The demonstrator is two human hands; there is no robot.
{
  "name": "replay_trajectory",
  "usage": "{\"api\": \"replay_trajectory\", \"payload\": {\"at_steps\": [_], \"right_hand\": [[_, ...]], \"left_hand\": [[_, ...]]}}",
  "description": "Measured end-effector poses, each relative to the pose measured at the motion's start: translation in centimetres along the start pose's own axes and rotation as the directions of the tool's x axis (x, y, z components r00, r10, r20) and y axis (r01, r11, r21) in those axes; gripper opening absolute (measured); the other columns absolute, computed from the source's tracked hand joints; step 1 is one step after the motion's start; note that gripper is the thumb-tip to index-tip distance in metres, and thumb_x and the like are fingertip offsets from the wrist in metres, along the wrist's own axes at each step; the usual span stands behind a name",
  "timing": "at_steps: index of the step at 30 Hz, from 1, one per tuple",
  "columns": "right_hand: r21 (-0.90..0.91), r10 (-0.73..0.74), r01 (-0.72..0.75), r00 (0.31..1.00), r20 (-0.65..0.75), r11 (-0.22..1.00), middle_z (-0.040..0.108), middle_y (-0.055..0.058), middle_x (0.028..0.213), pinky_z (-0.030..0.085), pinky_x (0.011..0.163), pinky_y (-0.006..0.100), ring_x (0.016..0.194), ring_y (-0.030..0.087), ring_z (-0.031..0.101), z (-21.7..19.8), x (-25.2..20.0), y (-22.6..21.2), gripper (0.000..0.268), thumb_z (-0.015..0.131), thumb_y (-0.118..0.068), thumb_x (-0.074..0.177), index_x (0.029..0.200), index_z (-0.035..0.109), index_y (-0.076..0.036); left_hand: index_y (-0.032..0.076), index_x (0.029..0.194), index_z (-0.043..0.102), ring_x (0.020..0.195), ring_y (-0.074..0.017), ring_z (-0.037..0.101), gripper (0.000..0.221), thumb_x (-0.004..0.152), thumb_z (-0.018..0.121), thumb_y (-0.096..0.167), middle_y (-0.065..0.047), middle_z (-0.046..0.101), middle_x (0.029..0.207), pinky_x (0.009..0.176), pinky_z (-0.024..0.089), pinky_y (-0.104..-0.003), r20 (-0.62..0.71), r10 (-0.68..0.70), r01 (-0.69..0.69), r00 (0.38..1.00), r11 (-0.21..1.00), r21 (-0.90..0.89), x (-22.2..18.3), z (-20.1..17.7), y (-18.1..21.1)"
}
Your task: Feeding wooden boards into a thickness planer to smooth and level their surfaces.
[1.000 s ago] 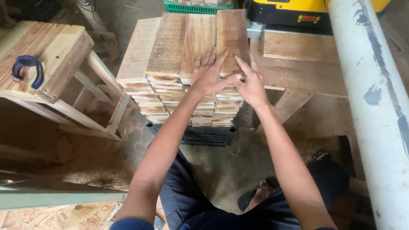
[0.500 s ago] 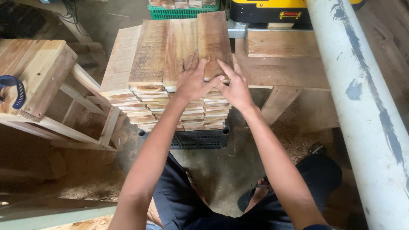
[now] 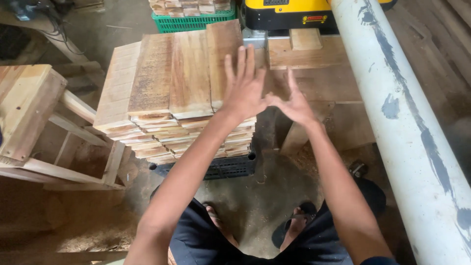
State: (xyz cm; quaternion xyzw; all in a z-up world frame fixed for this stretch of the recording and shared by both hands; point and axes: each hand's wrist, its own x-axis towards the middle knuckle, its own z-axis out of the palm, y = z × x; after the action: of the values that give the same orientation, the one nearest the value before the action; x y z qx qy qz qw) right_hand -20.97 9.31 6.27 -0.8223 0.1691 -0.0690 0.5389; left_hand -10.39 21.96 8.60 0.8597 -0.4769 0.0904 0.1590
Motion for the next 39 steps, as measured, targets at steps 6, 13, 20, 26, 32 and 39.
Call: {"api": "replay_trajectory", "payload": {"at_steps": [6, 13, 20, 26, 32, 39], "right_hand": [[-0.249, 0.042, -0.148, 0.921, -0.388, 0.957, 0.028, 0.020, 0.167, 0.020, 0.125, 0.061, 0.151, 0.043, 0.029, -5.7, 6.4, 7.2, 0.099, 0.072, -0.020, 0.088, 0.166, 0.012, -0.018], [-0.298, 0.209, -0.408, 0.826, -0.524, 0.863, 0.016, 0.011, 0.172, 0.015, 0.127, 0.058, 0.156, 0.040, 0.013, -10.1, 11.4, 11.5, 0.091, 0.068, -0.031, 0.096, 0.168, 0.013, -0.021], [-0.324, 0.211, -0.417, 0.831, -0.514, 0.849, 0.012, 0.008, 0.173, 0.009, 0.128, 0.058, 0.158, 0.038, 0.010, -10.8, 13.2, 11.9, 0.108, 0.074, -0.044, 0.084, 0.168, 0.010, -0.020], [-0.376, 0.064, -0.204, 0.933, -0.353, 0.904, 0.015, 0.012, 0.173, 0.012, 0.131, 0.049, 0.159, 0.035, 0.013, -12.7, 14.9, 11.4, 0.110, 0.073, -0.021, 0.080, 0.167, 0.006, -0.026], [-0.622, -0.041, -0.096, 0.979, -0.202, 0.777, 0.005, 0.022, 0.172, -0.004, 0.123, 0.057, 0.157, 0.040, -0.002, -13.3, 16.0, 14.0, 0.118, 0.072, -0.057, 0.074, 0.164, 0.002, -0.027], [-0.597, -0.035, -0.047, 0.992, -0.125, 0.801, 0.001, 0.014, 0.173, -0.016, 0.117, 0.063, 0.155, 0.040, -0.012, -11.6, 13.6, 12.5, 0.108, 0.071, -0.053, 0.078, 0.165, 0.012, -0.030]], "left_hand": [[0.007, 0.147, 0.050, 0.157, -0.0436, 0.005, 0.068, 0.092, 0.065, 0.043, -0.031, 0.013, 0.166, 0.123, -0.004, -0.067, 0.280, -0.016, -0.013, 0.960, 0.995, 0.099, 8.5, 7.4, 6.1], [-0.001, 0.160, 0.014, 0.153, -0.0552, -0.005, 0.085, 0.100, 0.057, 0.042, -0.036, -0.001, 0.165, 0.120, -0.002, -0.071, 0.362, -0.204, 0.246, 0.909, 0.967, -0.072, 17.3, 19.1, 7.1], [0.001, 0.159, 0.017, 0.154, -0.0547, 0.008, 0.074, 0.103, 0.058, 0.027, -0.032, 0.011, 0.167, 0.128, 0.013, -0.061, -0.002, -0.255, 0.228, 0.967, 0.868, -0.441, 18.3, 21.5, 5.0], [0.006, 0.161, 0.017, 0.152, -0.0551, 0.020, 0.120, 0.077, 0.077, 0.067, -0.037, 0.020, 0.162, 0.128, 0.009, -0.064, -0.093, -0.251, 0.190, 0.964, 0.886, -0.424, 20.0, 24.0, 3.5], [0.018, 0.162, 0.024, 0.155, -0.0469, 0.007, 0.120, 0.076, 0.081, 0.078, -0.034, 0.005, 0.165, 0.125, 0.007, -0.058, 0.090, -0.263, 0.276, 0.961, 0.941, -0.198, 20.6, 22.3, 3.5], [0.023, 0.165, 0.015, 0.155, -0.0446, -0.006, 0.118, 0.082, 0.072, 0.085, -0.031, -0.003, 0.167, 0.122, -0.004, -0.063, 0.210, -0.252, 0.286, 0.945, 0.947, -0.149, 18.5, 21.0, 3.5]]}}
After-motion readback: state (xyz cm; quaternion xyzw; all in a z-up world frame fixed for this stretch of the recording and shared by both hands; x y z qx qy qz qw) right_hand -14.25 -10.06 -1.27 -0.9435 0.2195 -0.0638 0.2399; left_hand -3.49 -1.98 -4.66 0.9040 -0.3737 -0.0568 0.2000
